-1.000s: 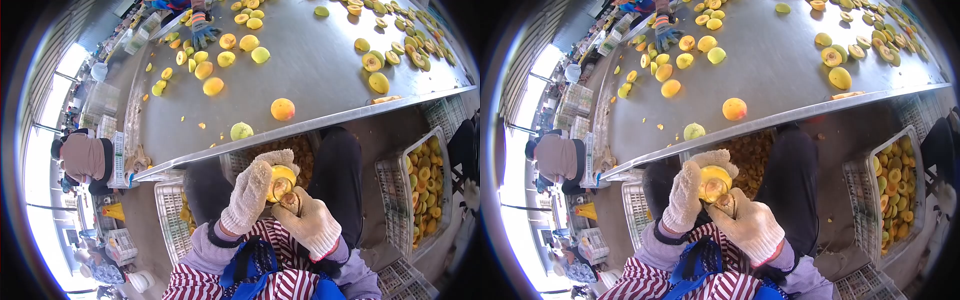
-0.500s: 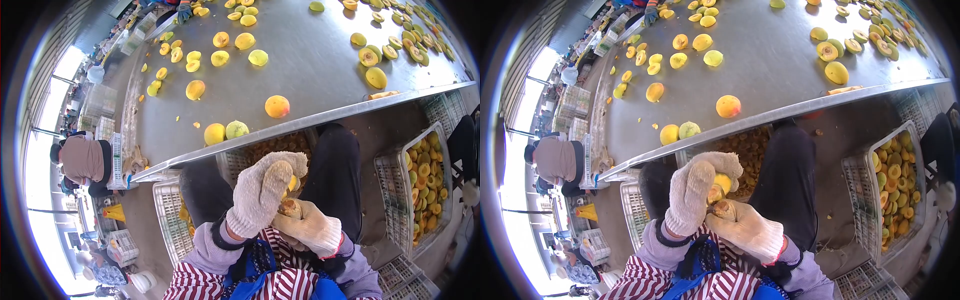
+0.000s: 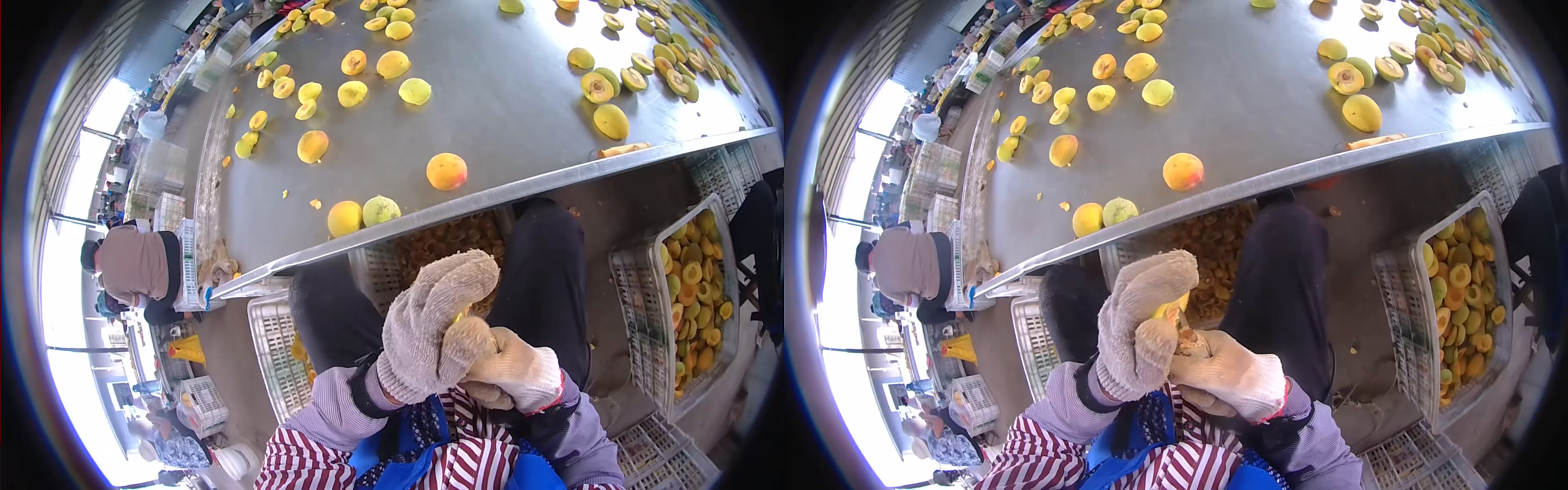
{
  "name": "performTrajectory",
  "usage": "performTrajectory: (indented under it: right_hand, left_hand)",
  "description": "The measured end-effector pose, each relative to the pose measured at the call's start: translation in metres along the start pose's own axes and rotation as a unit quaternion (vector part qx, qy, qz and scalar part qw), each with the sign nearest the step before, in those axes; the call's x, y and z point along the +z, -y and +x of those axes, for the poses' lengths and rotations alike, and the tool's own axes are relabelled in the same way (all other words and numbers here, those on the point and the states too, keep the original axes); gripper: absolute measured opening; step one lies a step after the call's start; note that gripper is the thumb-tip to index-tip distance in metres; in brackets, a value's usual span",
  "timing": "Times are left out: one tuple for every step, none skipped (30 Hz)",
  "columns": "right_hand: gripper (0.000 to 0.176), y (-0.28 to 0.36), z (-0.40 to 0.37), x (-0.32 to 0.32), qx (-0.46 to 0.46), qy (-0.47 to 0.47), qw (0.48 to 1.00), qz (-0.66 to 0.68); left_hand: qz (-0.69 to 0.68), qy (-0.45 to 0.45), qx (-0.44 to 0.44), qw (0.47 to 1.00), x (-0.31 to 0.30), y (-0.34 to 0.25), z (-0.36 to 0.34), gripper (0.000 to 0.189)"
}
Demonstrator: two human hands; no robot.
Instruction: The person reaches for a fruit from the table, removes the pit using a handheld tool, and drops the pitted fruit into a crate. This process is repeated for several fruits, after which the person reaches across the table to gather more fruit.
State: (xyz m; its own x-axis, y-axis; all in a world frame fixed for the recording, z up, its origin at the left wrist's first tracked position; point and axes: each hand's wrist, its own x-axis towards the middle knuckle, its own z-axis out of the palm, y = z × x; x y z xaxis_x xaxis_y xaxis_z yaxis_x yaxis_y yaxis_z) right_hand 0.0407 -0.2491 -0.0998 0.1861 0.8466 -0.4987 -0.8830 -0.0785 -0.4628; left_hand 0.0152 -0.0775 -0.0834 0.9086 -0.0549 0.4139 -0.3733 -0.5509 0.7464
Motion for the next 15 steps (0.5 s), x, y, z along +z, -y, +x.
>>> performTrajectory:
  right_hand:
    - [0.024, 0.001, 0.002, -0.001, 0.021, 0.006, 1.000, 0.016]
    - [0.024, 0.000, 0.003, 0.001, 0.014, -0.001, 0.999, 0.035]
    - [0.024, 0.000, 0.003, 0.000, 0.014, 0.000, 0.999, 0.030]
    - [0.022, -0.001, 0.003, -0.004, 0.023, 0.023, 0.998, 0.058]
    - [0.019, -0.003, 0.003, -0.007, 0.033, 0.045, 0.995, 0.087]
    - [0.019, -0.007, 0.002, -0.008, 0.033, 0.042, 0.995, 0.086]
    - [0.016, -0.014, 0.000, -0.009, -0.014, 0.028, 0.997, 0.067]
    - [0.013, -0.020, -0.001, -0.009, -0.061, 0.016, 0.997, 0.045]
    - [0.013, -0.026, -0.003, -0.012, -0.063, 0.020, 0.997, 0.037]
    - [0.011, -0.031, -0.004, -0.015, -0.050, 0.032, 0.994, 0.096]
    - [0.011, -0.023, -0.002, -0.012, -0.036, 0.047, 0.987, 0.148]
    - [0.007, -0.014, -0.009, -0.002, -0.043, -0.017, 0.985, 0.169]
    - [0.005, -0.016, -0.004, -0.010, -0.037, 0.089, 0.972, 0.213]
    - [0.010, -0.015, -0.002, -0.013, -0.037, 0.104, 0.970, 0.215]
    - [0.015, -0.014, 0.000, -0.014, -0.036, 0.117, 0.968, 0.218]
  left_hand:
    - [0.029, 0.014, 0.004, 0.999, -0.001, 0.000, 0.004, 0.040]
    - [-0.010, 0.041, -0.072, 0.997, -0.003, -0.004, 0.008, 0.032]
    - [-0.008, 0.036, -0.070, 0.997, -0.007, -0.007, 0.015, 0.032]
    - [-0.065, 0.084, -0.161, 0.981, -0.009, -0.009, 0.022, 0.029]
    - [-0.124, 0.132, -0.250, 0.951, -0.010, -0.010, 0.026, 0.027]
    - [-0.149, 0.131, -0.261, 0.945, -0.008, -0.010, 0.028, 0.025]
    - [-0.150, 0.131, -0.261, 0.945, -0.006, -0.009, 0.026, 0.025]
    - [-0.101, 0.109, -0.150, 0.978, -0.003, -0.005, 0.023, 0.022]
    - [-0.045, 0.082, -0.034, 0.995, -0.001, -0.002, 0.021, 0.022]
    - [-0.004, 0.052, 0.056, 0.997, 0.003, 0.001, 0.022, 0.021]
    - [0.006, 0.062, 0.050, 0.997, 0.001, -0.005, 0.025, 0.021]
    - [-0.010, 0.071, 0.046, 0.996, 0.001, -0.004, 0.027, 0.022]
    - [-0.023, 0.077, 0.044, 0.996, 0.000, 0.000, 0.029, 0.022]
    - [-0.063, 0.077, 0.014, 0.995, 0.000, 0.004, 0.028, 0.025]
    - [-0.105, 0.076, -0.015, 0.991, 0.000, 0.005, 0.025, 0.027]
